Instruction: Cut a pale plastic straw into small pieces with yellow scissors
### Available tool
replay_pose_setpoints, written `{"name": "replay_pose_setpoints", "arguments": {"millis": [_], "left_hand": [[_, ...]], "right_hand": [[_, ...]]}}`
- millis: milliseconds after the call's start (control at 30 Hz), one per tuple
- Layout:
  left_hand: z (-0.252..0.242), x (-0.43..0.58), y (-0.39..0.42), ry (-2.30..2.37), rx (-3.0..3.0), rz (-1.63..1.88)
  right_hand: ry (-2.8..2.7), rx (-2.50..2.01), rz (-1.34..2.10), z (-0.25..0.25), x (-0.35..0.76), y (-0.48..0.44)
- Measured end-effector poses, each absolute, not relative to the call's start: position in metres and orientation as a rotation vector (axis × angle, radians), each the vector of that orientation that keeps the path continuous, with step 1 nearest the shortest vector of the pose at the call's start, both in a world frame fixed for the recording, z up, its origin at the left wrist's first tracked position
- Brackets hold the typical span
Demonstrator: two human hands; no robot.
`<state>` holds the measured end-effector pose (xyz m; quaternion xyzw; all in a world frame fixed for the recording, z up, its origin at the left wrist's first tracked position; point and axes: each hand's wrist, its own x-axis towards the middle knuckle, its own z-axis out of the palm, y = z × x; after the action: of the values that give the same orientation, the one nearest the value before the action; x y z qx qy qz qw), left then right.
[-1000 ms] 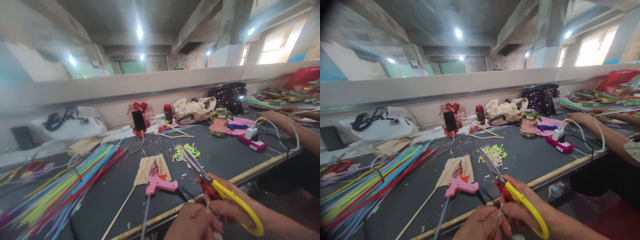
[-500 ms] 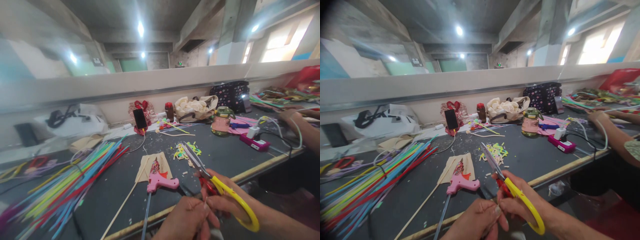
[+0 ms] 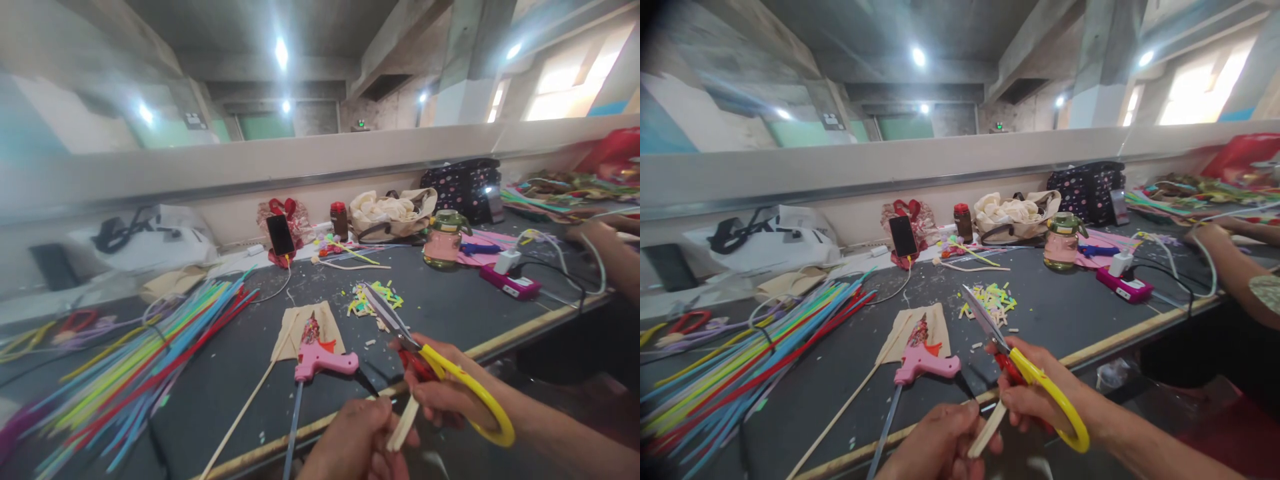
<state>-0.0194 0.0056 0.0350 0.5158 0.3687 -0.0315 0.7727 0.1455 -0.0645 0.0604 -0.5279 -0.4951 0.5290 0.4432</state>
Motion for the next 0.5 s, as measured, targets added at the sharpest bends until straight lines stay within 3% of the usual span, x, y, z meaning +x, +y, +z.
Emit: {"name": "replay_pose_setpoints", "arguments": {"millis": [267, 500], "left_hand": [[0.033, -0.025, 0.003, 0.74, 1.355, -0.041], [0.036, -0.024, 0.01, 0.841, 1.156, 0.176]], "right_hand": [[-1.326, -1.345, 1.26, 0.072, 0.14, -0.06], [-1.141, -1.227, 1.364, 0.012, 0.157, -0.066]]}}
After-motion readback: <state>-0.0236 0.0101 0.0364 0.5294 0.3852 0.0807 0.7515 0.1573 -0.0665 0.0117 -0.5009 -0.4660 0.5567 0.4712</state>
